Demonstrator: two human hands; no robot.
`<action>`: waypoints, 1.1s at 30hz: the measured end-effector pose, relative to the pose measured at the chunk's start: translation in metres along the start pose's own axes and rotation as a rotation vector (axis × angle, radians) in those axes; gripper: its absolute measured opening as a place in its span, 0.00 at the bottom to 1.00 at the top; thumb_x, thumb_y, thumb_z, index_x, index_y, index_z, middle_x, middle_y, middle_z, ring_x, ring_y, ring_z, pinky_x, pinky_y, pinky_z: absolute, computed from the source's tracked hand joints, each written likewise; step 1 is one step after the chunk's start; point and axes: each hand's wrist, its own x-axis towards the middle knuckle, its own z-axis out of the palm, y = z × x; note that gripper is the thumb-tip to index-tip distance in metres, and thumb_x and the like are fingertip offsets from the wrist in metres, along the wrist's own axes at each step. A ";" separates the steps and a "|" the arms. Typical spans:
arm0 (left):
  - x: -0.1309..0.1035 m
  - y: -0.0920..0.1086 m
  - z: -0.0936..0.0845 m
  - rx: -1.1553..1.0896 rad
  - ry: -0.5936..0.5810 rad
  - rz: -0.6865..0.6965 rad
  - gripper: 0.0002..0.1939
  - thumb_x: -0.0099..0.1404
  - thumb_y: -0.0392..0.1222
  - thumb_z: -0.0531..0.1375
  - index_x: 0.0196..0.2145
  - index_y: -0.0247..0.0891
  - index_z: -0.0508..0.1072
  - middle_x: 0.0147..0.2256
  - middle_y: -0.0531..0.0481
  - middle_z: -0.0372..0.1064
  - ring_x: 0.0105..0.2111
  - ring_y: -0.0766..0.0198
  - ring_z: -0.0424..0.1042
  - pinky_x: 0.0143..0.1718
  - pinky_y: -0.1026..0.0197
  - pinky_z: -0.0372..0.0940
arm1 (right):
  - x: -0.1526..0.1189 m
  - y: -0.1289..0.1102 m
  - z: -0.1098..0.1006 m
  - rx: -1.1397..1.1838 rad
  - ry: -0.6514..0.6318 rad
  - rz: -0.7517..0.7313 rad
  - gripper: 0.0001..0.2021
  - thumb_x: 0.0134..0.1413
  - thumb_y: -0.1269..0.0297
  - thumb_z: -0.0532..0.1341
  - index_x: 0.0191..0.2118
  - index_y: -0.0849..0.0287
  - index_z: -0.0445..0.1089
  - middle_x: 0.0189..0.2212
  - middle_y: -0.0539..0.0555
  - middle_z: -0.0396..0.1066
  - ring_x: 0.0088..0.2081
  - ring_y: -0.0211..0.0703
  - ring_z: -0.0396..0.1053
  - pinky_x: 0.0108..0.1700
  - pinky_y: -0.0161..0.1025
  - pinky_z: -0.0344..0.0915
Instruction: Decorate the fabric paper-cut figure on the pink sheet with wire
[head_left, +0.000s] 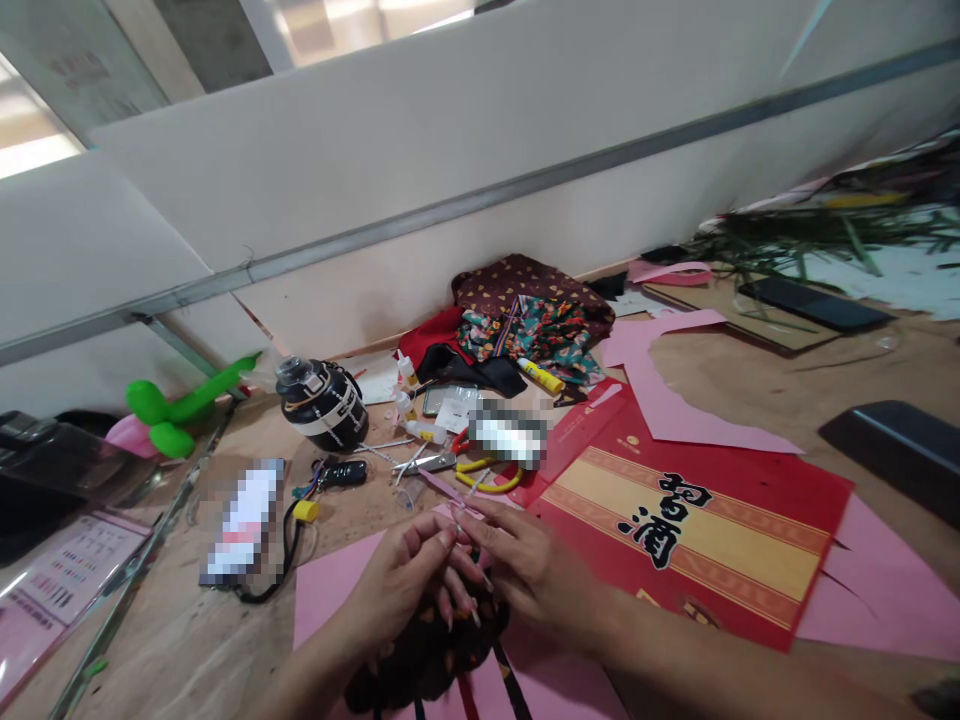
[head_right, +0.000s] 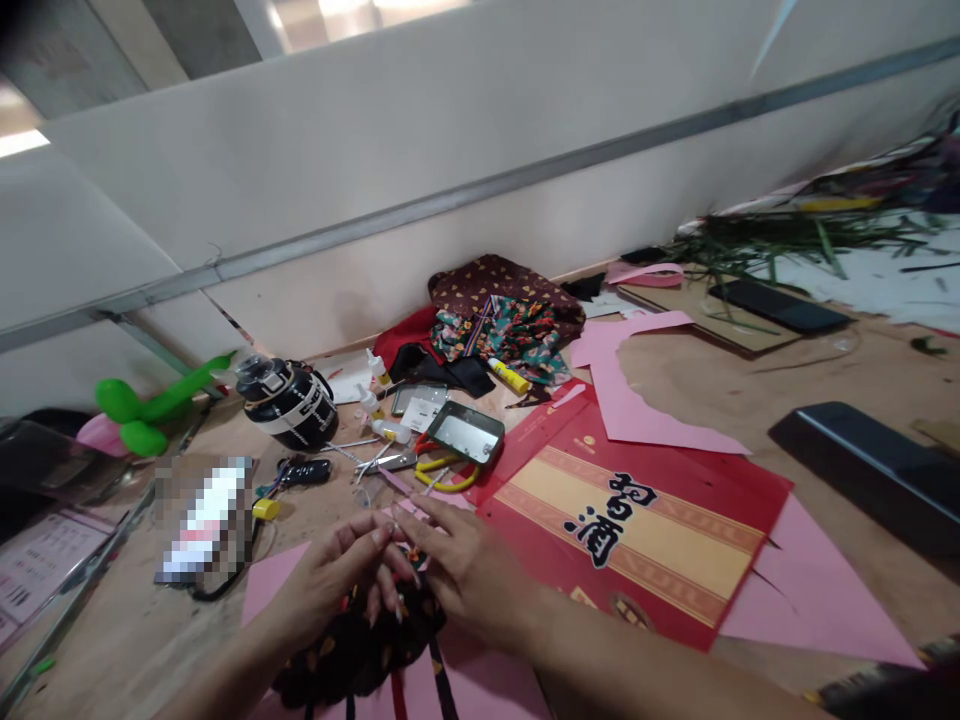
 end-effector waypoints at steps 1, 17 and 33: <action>0.000 0.000 0.000 0.006 -0.003 0.005 0.19 0.60 0.55 0.58 0.34 0.35 0.65 0.27 0.48 0.73 0.20 0.68 0.72 0.19 0.69 0.60 | 0.001 -0.001 -0.001 0.050 -0.016 0.025 0.33 0.48 0.80 0.52 0.62 0.58 0.54 0.57 0.63 0.61 0.58 0.46 0.60 0.54 0.47 0.65; -0.003 -0.001 -0.001 -0.028 -0.028 0.036 0.15 0.63 0.52 0.54 0.36 0.36 0.66 0.28 0.48 0.73 0.22 0.64 0.73 0.21 0.66 0.63 | 0.009 -0.007 -0.010 0.275 0.012 0.121 0.38 0.45 0.84 0.49 0.62 0.46 0.53 0.62 0.53 0.56 0.61 0.44 0.56 0.57 0.51 0.62; 0.002 -0.004 0.003 0.000 0.032 -0.018 0.22 0.56 0.59 0.60 0.31 0.35 0.66 0.25 0.49 0.73 0.19 0.66 0.71 0.22 0.64 0.65 | 0.001 -0.003 -0.001 0.107 -0.015 0.037 0.34 0.47 0.82 0.51 0.62 0.55 0.55 0.59 0.60 0.60 0.60 0.46 0.57 0.56 0.49 0.63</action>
